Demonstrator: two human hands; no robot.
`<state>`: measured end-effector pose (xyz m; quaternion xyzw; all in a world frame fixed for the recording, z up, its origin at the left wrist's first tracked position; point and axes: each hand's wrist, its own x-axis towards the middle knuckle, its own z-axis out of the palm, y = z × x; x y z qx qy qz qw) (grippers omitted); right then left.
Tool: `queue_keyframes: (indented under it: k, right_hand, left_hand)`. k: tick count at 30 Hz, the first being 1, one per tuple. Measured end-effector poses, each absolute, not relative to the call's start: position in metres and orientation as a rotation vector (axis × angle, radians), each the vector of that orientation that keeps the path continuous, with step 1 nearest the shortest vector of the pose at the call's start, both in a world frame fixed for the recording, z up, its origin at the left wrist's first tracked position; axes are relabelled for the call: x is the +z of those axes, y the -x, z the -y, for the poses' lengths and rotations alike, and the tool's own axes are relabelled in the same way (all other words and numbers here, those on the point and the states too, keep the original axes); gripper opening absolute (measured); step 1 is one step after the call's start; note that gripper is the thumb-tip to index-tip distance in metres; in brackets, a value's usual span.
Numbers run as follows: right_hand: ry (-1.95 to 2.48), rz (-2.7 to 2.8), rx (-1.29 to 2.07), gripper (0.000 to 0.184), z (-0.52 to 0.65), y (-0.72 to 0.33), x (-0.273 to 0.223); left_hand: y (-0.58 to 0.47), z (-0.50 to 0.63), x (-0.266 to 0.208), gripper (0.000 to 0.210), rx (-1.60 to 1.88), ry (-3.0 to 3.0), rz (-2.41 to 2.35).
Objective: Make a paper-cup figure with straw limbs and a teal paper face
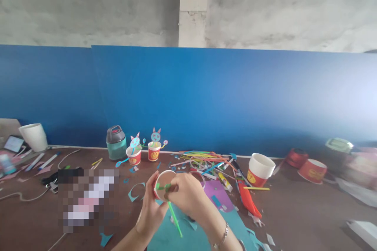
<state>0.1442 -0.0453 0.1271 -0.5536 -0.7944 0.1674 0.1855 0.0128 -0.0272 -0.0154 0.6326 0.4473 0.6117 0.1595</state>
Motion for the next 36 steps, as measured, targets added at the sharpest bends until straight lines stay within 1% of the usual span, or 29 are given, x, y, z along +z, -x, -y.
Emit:
queue_keyframes:
  k: [3, 8, 12, 14, 15, 18, 20, 21, 24, 25, 27, 30, 33, 36]
  right_hand:
    - [1.63, 2.187, 0.502, 0.017, 0.044, -0.143, 0.125]
    - [1.574, 2.106, 0.342, 0.02, 0.042, -0.141, 0.121]
    - [1.526, 2.139, 0.42, 0.017, 0.043, -0.143, 0.126]
    - [1.492, 2.053, 0.425, 0.012, 0.045, -0.146, 0.13]
    - [1.477, 1.993, 0.407, 0.013, 0.046, -0.147, 0.131]
    - [1.365, 1.897, 0.362, 0.037, 0.047, -0.149, 0.131]
    - [1.23, 1.908, 0.354, 0.046, 0.046, -0.148, 0.129]
    - [1.162, 1.911, 0.35, 0.044, 0.045, -0.146, 0.128]
    - [1.046, 1.881, 0.384, 0.025, 0.044, -0.142, 0.126]
    - [1.037, 1.871, 0.414, 0.025, 0.043, -0.141, 0.126]
    - [1.078, 1.864, 0.473, 0.031, 0.042, -0.14, 0.126]
    - [1.246, 1.868, 0.571, 0.035, 0.04, -0.142, 0.125]
    - [1.402, 1.925, 0.637, 0.034, 0.038, -0.143, 0.12]
    - [1.518, 2.024, 0.572, 0.032, 0.038, -0.144, 0.117]
  left_hand:
    - [-0.014, 0.027, -0.016, 0.067, 1.773, -1.878, -1.255]
    - [-0.015, 0.03, -0.014, 0.063, 1.773, -1.802, -1.267]
    - [-0.014, 0.03, -0.013, 0.066, 1.731, -1.739, -1.239]
    - [-0.014, 0.031, -0.011, 0.066, 1.707, -1.755, -1.212]
    - [-0.014, 0.031, -0.01, 0.066, 1.7, -1.772, -1.186]
    - [-0.015, 0.034, -0.005, 0.067, 1.704, -1.86, -1.075]
    - [-0.015, 0.036, -0.001, 0.067, 1.714, -1.941, -1.024]
    - [-0.016, 0.037, 0.0, 0.067, 1.706, -1.971, -1.026]
    - [-0.017, 0.038, 0.003, 0.063, 1.637, -1.985, -1.092]
    - [-0.018, 0.038, 0.003, 0.061, 1.616, -1.971, -1.12]
    - [-0.018, 0.038, 0.003, 0.057, 1.595, -1.928, -1.182]
    - [-0.018, 0.037, 0.003, 0.053, 1.584, -1.826, -1.244]
    - [-0.017, 0.037, 0.004, 0.057, 1.578, -1.741, -1.204]
    - [-0.016, 0.038, 0.005, 0.062, 1.569, -1.734, -1.147]
